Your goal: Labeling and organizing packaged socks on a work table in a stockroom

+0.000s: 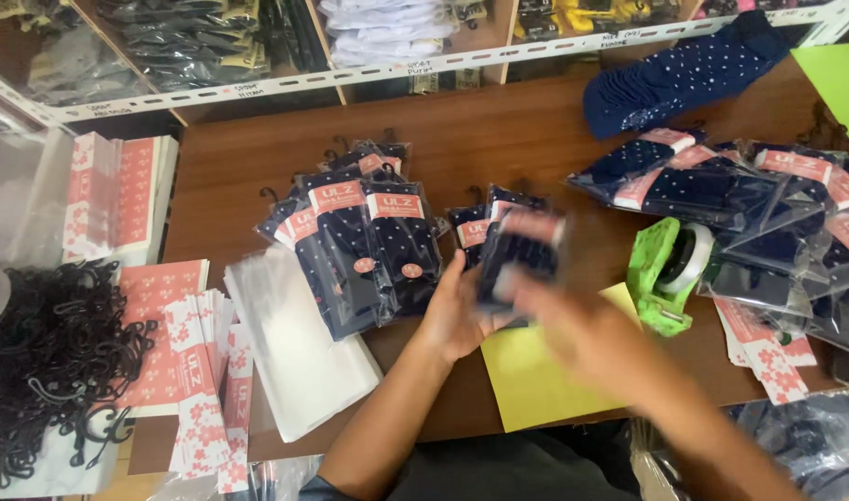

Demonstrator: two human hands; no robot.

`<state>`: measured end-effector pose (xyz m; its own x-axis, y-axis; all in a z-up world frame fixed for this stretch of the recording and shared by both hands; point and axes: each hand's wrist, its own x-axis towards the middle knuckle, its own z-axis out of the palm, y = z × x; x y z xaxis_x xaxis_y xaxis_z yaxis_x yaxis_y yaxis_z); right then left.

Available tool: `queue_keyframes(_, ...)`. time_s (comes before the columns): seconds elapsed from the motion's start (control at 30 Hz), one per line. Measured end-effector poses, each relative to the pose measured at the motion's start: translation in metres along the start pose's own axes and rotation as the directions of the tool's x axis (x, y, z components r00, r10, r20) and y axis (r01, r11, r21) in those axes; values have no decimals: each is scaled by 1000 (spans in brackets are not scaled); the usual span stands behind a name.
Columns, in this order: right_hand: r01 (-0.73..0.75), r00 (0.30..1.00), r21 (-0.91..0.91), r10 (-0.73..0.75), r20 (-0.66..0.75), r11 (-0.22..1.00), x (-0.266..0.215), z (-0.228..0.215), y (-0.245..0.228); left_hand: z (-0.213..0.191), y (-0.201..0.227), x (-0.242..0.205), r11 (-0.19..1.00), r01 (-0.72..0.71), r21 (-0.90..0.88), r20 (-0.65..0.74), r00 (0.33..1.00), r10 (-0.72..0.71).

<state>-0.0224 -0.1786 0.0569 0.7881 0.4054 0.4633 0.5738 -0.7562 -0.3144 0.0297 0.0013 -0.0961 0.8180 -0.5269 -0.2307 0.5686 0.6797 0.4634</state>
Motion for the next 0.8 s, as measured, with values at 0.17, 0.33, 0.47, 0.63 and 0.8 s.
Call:
queue_keyframes(0.17, -258, 964, 572, 169, 205, 779, -53, 14, 11, 3, -14, -3, 922, -94, 376, 19, 995, 94)
queue_keyframes(0.33, -362, 914, 762, 366, 176, 537, -50, 11, 31, 39, -2, -35, 648, -482, 590, 302, 876, 376)
queue_keyframes(0.47, -345, 915, 709, 388, 109, 615, -46, 13, 21, 29, -14, -38, 405, -521, 751, 299, 816, 494)
queue_keyframes(0.63, -276, 946, 665, 319, 59, 694, -33, 0, 11, 42, -8, -42, 345, -530, 775, 293, 784, 547)
queue_keyframes(0.8, -279, 946, 676, 318, 70, 682, -35, 7, 24, 63, 2, -47, 359, -537, 764, 306, 790, 532)
